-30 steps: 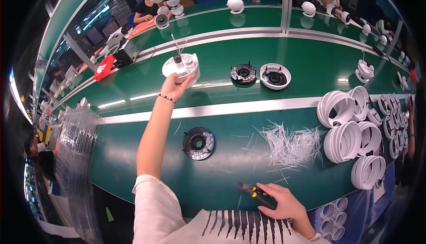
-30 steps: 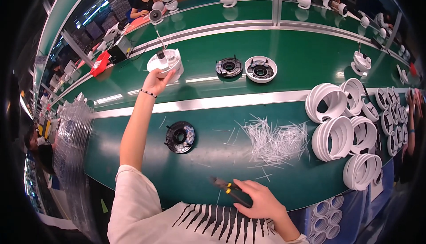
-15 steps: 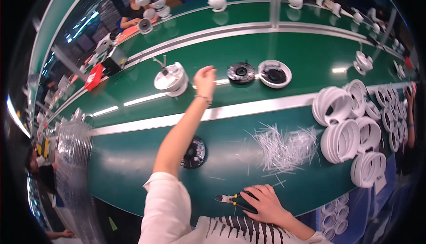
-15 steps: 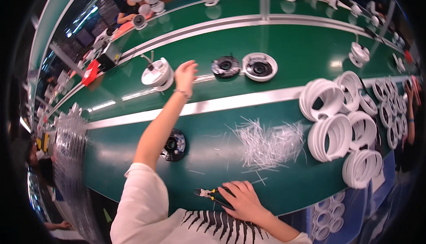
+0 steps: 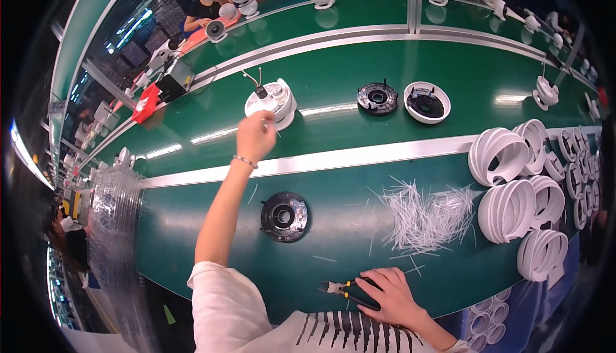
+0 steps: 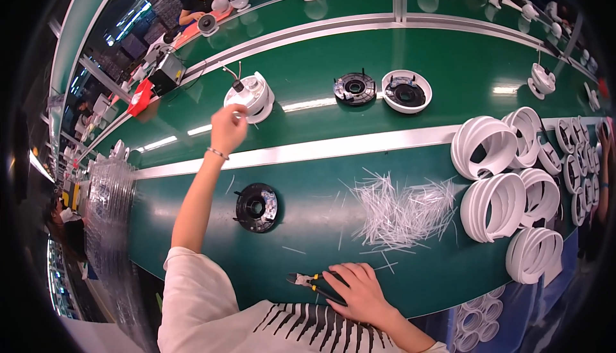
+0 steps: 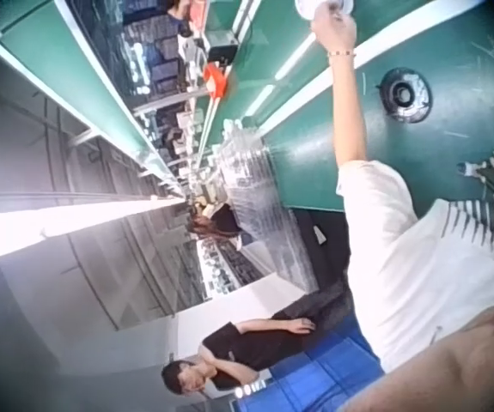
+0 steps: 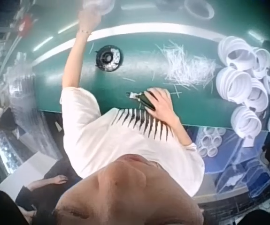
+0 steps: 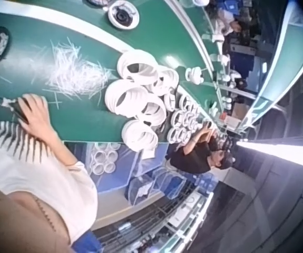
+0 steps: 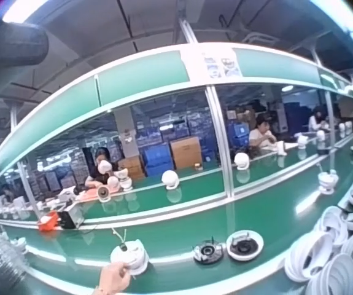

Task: Assemble components of a security camera on a factory production line.

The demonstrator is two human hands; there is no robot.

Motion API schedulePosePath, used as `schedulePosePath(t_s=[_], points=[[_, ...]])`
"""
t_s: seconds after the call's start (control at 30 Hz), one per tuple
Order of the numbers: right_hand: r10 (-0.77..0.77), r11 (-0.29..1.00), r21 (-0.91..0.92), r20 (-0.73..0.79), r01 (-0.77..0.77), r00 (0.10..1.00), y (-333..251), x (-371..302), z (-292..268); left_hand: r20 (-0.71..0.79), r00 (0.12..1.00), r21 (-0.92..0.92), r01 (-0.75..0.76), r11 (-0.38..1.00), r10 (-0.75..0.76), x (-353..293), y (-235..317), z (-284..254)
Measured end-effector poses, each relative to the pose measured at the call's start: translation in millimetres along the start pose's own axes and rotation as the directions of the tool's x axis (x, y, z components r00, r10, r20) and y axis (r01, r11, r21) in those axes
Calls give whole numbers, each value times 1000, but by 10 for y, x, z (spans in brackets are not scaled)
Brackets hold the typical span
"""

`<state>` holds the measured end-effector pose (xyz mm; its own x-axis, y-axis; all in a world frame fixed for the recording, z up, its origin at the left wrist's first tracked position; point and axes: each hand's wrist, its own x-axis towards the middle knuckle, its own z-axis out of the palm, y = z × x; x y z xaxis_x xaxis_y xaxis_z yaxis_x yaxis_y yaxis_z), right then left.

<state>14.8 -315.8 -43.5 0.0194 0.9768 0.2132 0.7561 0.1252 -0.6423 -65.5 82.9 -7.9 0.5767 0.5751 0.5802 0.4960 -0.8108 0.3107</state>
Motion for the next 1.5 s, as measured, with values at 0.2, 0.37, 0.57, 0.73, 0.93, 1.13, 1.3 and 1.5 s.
schedulePosePath(t_s=[0.2,0.37,0.57,0.73,0.93,1.13,1.3,1.5], points=[[-9,1000,13,23,9,1000,-59,31,34,182,838,225,473,851,-514,-308,-255,264],[-1,1000,9,30,1,1000,-143,34,34,109,818,-133,576,807,-565,-174,-542,780],[8,1000,2,17,-8,1000,-85,15,36,759,621,-417,697,583,-198,-7,491,304],[-44,998,43,27,43,999,49,25,32,921,323,-347,433,832,216,427,1413,155],[-53,995,81,-7,53,999,71,-96,43,289,957,-89,56,994,-29,1059,1750,1606],[-36,996,80,15,34,999,106,-170,114,441,848,-40,344,938,-292,1112,1583,2308],[-46,997,54,-2,46,999,68,-150,65,777,615,-568,777,272,-132,967,1549,1867],[-81,987,-161,-605,-23,792,128,-215,-392,764,646,-634,752,-181,8,353,1807,651]])
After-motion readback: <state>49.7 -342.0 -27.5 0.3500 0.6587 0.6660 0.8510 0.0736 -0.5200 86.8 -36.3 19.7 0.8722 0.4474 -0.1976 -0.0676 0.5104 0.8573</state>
